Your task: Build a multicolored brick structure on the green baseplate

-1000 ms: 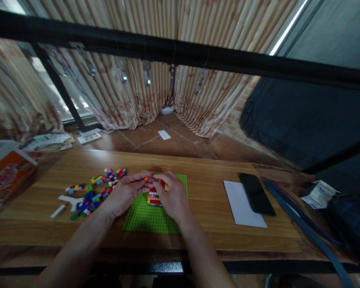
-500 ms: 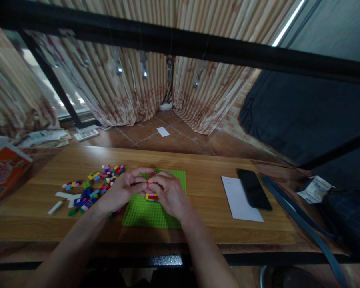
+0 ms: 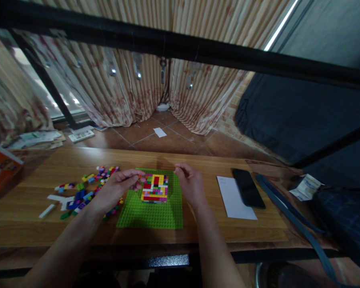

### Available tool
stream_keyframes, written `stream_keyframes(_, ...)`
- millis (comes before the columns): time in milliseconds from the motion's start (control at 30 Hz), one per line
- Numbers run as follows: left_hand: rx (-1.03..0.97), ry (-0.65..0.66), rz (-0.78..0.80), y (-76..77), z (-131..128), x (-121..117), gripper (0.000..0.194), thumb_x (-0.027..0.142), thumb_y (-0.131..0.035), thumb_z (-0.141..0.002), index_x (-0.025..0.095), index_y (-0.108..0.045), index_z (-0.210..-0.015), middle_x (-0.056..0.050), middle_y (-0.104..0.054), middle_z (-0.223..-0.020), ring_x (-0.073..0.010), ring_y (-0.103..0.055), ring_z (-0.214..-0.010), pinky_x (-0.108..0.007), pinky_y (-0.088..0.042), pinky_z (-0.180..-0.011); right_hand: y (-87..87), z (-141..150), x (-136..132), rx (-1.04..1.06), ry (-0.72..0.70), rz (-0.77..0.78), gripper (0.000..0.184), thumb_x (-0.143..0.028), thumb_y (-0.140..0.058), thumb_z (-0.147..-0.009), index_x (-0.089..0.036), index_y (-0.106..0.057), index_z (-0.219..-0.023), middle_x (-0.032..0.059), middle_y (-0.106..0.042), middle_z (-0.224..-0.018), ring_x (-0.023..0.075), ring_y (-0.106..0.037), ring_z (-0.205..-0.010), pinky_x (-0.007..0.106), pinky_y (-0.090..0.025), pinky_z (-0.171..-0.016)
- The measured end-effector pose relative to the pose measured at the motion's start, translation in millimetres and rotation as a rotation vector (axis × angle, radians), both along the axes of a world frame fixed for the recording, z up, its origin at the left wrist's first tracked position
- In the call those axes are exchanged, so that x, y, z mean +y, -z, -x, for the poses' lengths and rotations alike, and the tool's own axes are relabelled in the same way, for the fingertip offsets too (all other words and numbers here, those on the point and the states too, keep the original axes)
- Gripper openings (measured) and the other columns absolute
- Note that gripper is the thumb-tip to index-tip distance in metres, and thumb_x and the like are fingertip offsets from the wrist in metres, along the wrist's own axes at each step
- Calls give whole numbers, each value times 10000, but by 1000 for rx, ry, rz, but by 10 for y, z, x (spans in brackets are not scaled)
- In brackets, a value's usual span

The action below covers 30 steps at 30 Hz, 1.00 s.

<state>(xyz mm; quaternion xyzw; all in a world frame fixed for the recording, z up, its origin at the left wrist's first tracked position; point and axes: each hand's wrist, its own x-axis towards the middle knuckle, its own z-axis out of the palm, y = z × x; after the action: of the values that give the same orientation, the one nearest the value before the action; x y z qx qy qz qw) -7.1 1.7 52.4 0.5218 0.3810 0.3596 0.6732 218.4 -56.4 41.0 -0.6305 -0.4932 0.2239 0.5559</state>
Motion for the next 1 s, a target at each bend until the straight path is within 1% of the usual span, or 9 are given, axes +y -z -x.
stream_keyframes(67,-8,-31,7,22,4,14,167,278,-734,-732,158,-749,-847,-49,-731,-783,-113,-603,-611,-242,-461,-605,70,-27,-4,-69,-26,57,215,-392,-589,-847,-207,-681,-907,47,-733,-826,205,-673,-776,338,-521,-743)
stream_keyframes(133,-7,-62,17,51,10,32,215,308,-772,-696,153,-738,-841,-49,-736,-791,-118,-613,-613,-248,-464,-608,140,-26,-5,-85,-60,100,185,-375,-558,-863,-217,-644,-907,47,-729,-831,207,-688,-789,342,-526,-746)
stream_keyframes(267,3,-114,35,96,16,60,326,357,-809,-639,142,-726,-869,-41,-740,-792,-119,-626,-611,-255,-475,-632,248,39,25,29,-151,128,150,-364,-533,-863,-228,-594,-885,39,-723,-838,202,-696,-822,348,-528,-781)
stream_keyframes(333,7,-128,38,96,15,61,345,366,-812,-631,141,-723,-878,-34,-739,-786,-119,-630,-617,-258,-479,-646,288,78,57,74,-175,123,162,-371,-559,-825,-221,-619,-841,35,-714,-819,197,-678,-803,342,-518,-781)
stream_keyframes(400,14,-130,38,82,13,57,349,369,-808,-632,142,-720,-881,-28,-738,-784,-119,-633,-623,-261,-480,-655,318,104,88,124,-169,134,175,-377,-597,-767,-213,-656,-792,32,-706,-789,194,-655,-778,335,-507,-766)
stream_keyframes(533,25,-131,37,59,20,49,337,366,-793,-642,144,-716,-884,-20,-737,-791,-113,-629,-625,-258,-475,-659,346,114,123,275,-159,180,195,-384,-670,-668,-213,-700,-756,19,-702,-752,186,-627,-749,325,-498,-745)
stream_keyframes(633,27,-138,33,69,31,52,330,359,-789,-645,144,-714,-884,-20,-737,-796,-114,-631,-629,-257,-473,-658,351,108,126,338,-156,196,211,-381,-717,-628,-214,-717,-757,14,-710,-757,184,-627,-752,328,-495,-758)
stream_keyframes(867,35,-124,28,113,32,63,350,378,-789,-651,143,-715,-900,-24,-738,-802,-114,-631,-628,-253,-476,-652,364,115,140,313,-137,215,276,-445,-740,-633,-202,-734,-763,34,-731,-761,194,-638,-744,344,-495,-753)
stream_keyframes(1000,47,-104,17,123,5,54,319,357,-775,-675,142,-727,-906,-36,-745,-824,-119,-635,-647,-254,-483,-661,372,111,145,306,-127,211,262,-426,-738,-626,-199,-742,-757,43,-742,-771,198,-648,-748,348,-501,-754)
